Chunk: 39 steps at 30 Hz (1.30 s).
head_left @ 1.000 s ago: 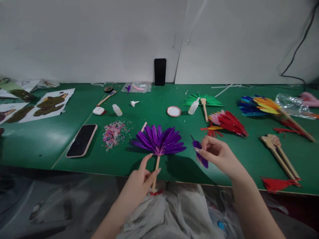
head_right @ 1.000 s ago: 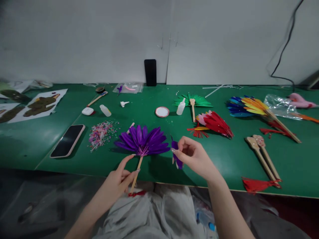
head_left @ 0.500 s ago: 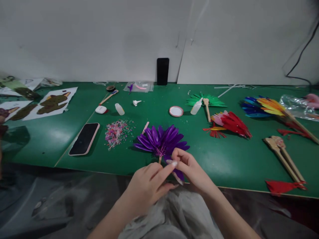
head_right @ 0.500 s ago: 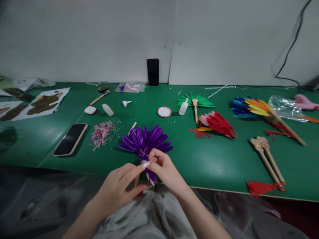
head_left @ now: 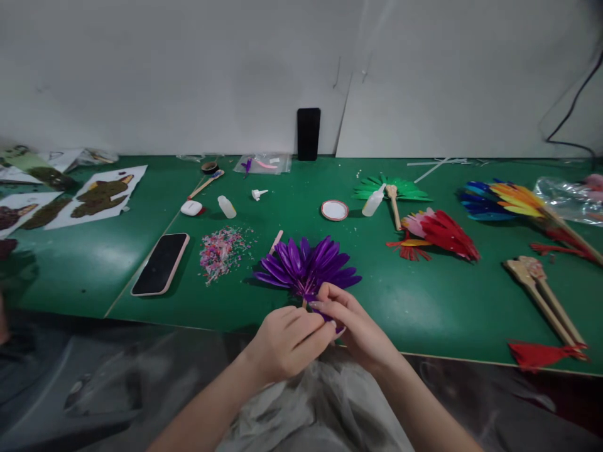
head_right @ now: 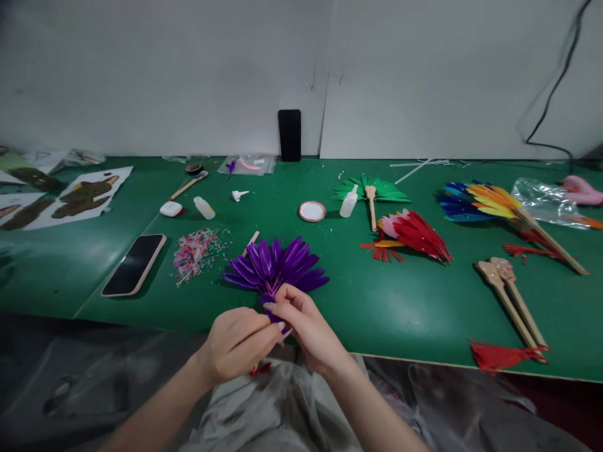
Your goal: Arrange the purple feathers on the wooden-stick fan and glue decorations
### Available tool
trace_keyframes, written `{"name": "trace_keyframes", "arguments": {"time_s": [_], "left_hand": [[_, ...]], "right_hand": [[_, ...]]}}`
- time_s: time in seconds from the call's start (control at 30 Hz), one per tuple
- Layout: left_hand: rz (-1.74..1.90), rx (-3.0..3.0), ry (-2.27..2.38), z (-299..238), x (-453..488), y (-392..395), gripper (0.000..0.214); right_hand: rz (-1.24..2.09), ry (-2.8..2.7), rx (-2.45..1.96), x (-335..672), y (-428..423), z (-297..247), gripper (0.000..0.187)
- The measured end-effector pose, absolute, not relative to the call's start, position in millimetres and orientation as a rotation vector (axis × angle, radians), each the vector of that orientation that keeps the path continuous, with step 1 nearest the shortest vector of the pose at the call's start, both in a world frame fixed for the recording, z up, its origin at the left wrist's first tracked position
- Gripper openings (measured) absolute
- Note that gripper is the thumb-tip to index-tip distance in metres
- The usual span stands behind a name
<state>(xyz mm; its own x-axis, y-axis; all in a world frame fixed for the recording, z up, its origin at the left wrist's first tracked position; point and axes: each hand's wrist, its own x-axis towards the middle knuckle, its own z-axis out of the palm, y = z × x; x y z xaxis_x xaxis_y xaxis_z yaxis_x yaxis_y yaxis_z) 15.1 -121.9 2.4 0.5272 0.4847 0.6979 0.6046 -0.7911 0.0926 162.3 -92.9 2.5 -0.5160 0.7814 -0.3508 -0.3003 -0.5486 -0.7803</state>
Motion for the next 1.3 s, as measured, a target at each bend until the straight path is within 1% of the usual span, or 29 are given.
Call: {"name": "trace_keyframes", "arguments": {"time_s": [0.13, 0.23, 0.37, 0.5, 0.57, 0.6, 0.67, 0.73, 0.8, 0.83, 0.9, 1.0, 1.1, 1.17, 1.2, 1.3], "left_hand": [[-1.169, -2.518, -1.065, 6, 17, -116, 0.004], [-1.141, -2.495, -1.121, 8, 15, -113, 0.008], [-1.024, -2.566, -1.064, 9, 11, -111, 0.013], [-0.962, -2.623, -0.985, 8, 8, -113, 0.016], [-1.064, -2.639, -1.005, 9, 4, -114, 0.012], [-1.171, -2.610, -1.057, 11, 0, -113, 0.009], [-1.469, -2.425, -1.272, 16, -7, -106, 0.005], [-1.779, -2.105, -1.598, 22, -16, -91, 0.010], [-1.961, -1.966, -2.025, 26, -24, -69, 0.020], [-1.973, -2.002, -2.215, 26, -26, -57, 0.022], [-1.877, -2.104, -2.363, 22, -26, -37, 0.023], [-1.715, -2.252, -2.407, 9, -19, -20, 0.023], [-1.707, -2.201, -2.416, -4, -8, -14, 0.023], [-1.726, -2.186, -2.414, -11, -1, -14, 0.022], [-1.734, -2.204, -2.409, -14, 1, -15, 0.022], [-1.686, -2.307, -2.374, -19, 5, -16, 0.024]], "right_hand": [[2.061, -0.868, -0.975, 162, -91, 0, 0.034], [2.025, -0.844, -0.986, 161, -89, -3, 0.033], [2.052, -0.778, -0.985, 157, -89, -3, 0.028], [2.084, -0.738, -0.968, 154, -90, -1, 0.028], [2.107, -0.756, -0.928, 156, -90, 0, 0.028], [2.119, -0.771, -0.902, 158, -89, 0, 0.028], [2.129, -0.813, -0.857, 165, -89, -1, 0.026], [2.093, -0.876, -0.864, 175, -91, -3, 0.027], [1.973, -0.977, -0.917, 186, -95, -7, 0.028], [1.880, -1.051, -0.947, 191, -97, -9, 0.029], [1.634, -1.227, -1.003, 197, -104, -14, 0.027], [1.272, -1.498, -1.055, 199, -114, -22, 0.022], [1.022, -1.678, -1.046, 194, -119, -30, 0.019], [0.873, -1.774, -1.032, 189, -121, -36, 0.013], [0.798, -1.825, -1.022, 187, -121, -39, 0.013], [0.612, -1.945, -0.966, 184, -120, -47, 0.027]]}}
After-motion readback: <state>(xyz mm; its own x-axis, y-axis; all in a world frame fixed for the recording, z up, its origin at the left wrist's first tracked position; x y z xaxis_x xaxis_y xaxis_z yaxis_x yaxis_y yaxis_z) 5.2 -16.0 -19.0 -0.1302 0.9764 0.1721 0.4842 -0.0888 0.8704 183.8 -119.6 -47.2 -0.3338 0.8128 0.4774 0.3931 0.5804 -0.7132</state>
